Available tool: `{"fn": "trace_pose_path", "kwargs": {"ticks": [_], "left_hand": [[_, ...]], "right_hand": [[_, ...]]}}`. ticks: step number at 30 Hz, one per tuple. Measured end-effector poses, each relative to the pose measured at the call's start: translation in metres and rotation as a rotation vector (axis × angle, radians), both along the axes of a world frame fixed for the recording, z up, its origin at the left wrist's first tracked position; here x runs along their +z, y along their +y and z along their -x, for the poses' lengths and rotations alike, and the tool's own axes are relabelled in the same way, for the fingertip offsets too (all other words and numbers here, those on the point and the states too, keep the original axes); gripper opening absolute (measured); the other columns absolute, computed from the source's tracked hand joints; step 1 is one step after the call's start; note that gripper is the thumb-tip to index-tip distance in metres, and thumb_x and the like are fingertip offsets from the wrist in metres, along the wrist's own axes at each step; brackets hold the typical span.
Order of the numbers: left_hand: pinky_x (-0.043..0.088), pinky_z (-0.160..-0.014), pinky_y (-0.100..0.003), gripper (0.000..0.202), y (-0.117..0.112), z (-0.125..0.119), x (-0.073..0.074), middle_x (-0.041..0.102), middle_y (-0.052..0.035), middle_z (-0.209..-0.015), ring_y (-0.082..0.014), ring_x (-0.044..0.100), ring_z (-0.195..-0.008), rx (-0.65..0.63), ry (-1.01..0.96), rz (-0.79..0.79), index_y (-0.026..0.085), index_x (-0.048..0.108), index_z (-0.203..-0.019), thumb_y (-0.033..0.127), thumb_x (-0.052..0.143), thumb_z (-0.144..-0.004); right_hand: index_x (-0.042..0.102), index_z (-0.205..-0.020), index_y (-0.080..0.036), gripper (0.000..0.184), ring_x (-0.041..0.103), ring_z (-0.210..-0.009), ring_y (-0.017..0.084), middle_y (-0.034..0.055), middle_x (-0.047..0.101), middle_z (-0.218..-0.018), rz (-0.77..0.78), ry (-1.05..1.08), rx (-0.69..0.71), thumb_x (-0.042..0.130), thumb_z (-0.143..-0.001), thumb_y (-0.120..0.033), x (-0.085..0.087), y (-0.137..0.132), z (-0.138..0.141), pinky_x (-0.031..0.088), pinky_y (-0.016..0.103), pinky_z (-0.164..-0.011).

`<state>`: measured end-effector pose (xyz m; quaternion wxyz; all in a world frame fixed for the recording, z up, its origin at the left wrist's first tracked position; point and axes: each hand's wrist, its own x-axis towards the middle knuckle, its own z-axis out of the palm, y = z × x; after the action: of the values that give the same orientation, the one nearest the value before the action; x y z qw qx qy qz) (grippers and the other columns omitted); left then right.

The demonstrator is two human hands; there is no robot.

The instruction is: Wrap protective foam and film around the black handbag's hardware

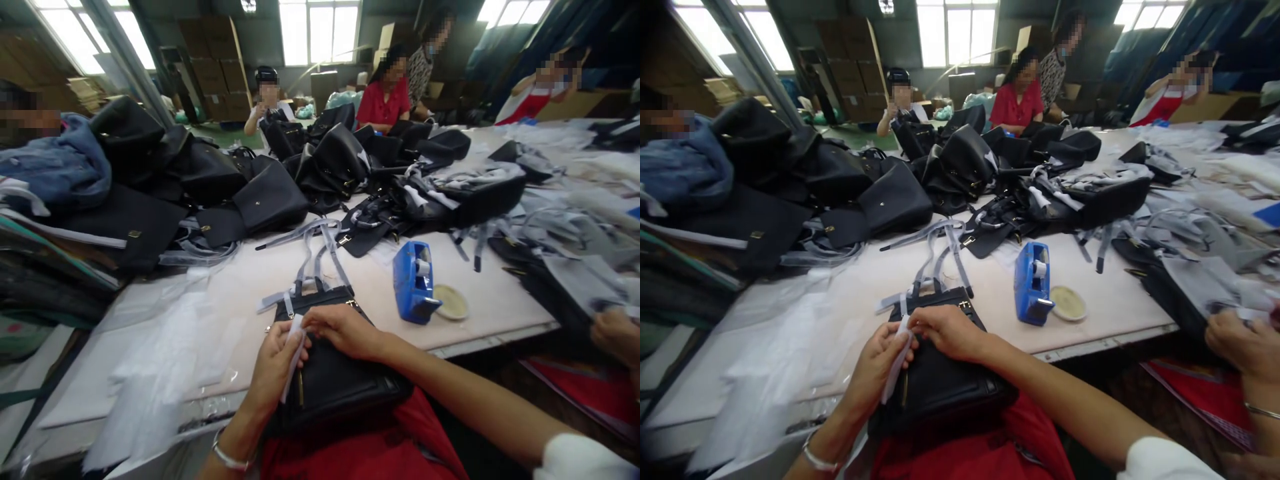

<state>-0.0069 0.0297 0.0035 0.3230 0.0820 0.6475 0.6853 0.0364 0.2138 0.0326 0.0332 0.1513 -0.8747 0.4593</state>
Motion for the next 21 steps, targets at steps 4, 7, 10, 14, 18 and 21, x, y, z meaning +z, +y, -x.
{"fn": "trace_pose_path", "kwargs": {"ticks": [4, 7, 10, 14, 18, 21], "left_hand": [[0.043, -0.054, -0.019, 0.034, -0.003, 0.000, 0.003, 0.063, -0.0024, -0.080, -0.0095, 0.056, -0.062, -0.009, -0.002, -0.033, 0.015, 0.050, -0.107, 0.041, 0.058, -0.086], [0.043, -0.054, -0.020, 0.033, -0.003, 0.001, 0.005, 0.063, -0.0022, -0.080, -0.0094, 0.055, -0.061, -0.023, -0.025, -0.040, 0.015, 0.050, -0.105, 0.040, 0.058, -0.086], [0.043, -0.053, -0.020, 0.032, -0.002, 0.002, 0.006, 0.063, -0.0016, -0.079, -0.0097, 0.055, -0.061, -0.039, -0.057, -0.050, 0.016, 0.049, -0.104, 0.041, 0.059, -0.086], [0.042, -0.054, -0.019, 0.027, -0.004, 0.003, 0.007, 0.062, -0.0018, -0.081, -0.0089, 0.054, -0.062, -0.054, -0.097, -0.104, 0.016, 0.048, -0.104, 0.037, 0.056, -0.088], [0.040, -0.054, -0.019, 0.023, -0.008, 0.006, 0.007, 0.060, -0.0020, -0.080, -0.0081, 0.052, -0.060, -0.034, -0.168, -0.192, 0.016, 0.047, -0.103, 0.033, 0.055, -0.090], [0.039, -0.053, -0.019, 0.019, -0.012, 0.008, 0.008, 0.058, -0.0022, -0.079, -0.0076, 0.050, -0.059, -0.032, -0.248, -0.275, 0.015, 0.048, -0.101, 0.030, 0.054, -0.090]], "right_hand": [[0.061, -0.102, -0.019, 0.021, 0.060, -0.083, 0.015, 0.0028, 0.065, -0.090, -0.130, 0.048, 0.002, 0.048, -0.088, -0.011, -0.013, -0.002, 0.010, 0.041, 0.021, -0.073], [0.059, -0.108, -0.021, 0.025, 0.061, -0.088, 0.018, 0.0039, 0.066, -0.094, -0.213, 0.057, 0.018, 0.048, -0.088, -0.012, -0.010, -0.001, 0.011, 0.041, 0.023, -0.075], [0.046, -0.131, -0.025, 0.045, 0.062, -0.084, 0.017, 0.0025, 0.065, -0.093, -0.172, 0.004, 0.010, 0.049, -0.088, -0.013, -0.004, 0.001, 0.014, 0.041, 0.022, -0.072], [0.042, -0.133, -0.023, 0.047, 0.058, -0.068, 0.014, -0.0011, 0.061, -0.076, 0.027, -0.113, -0.020, 0.053, -0.088, -0.018, -0.006, 0.002, 0.019, 0.041, 0.021, -0.064], [0.046, -0.123, -0.020, 0.037, 0.053, -0.056, 0.011, -0.0030, 0.057, -0.070, 0.343, -0.318, -0.020, 0.054, -0.088, -0.027, -0.020, -0.002, 0.026, 0.042, 0.019, -0.053], [0.049, -0.117, -0.018, 0.033, 0.051, -0.052, 0.009, -0.0030, 0.057, -0.069, 0.440, -0.396, -0.002, 0.055, -0.087, -0.031, -0.026, -0.005, 0.030, 0.041, 0.019, -0.050]]}}
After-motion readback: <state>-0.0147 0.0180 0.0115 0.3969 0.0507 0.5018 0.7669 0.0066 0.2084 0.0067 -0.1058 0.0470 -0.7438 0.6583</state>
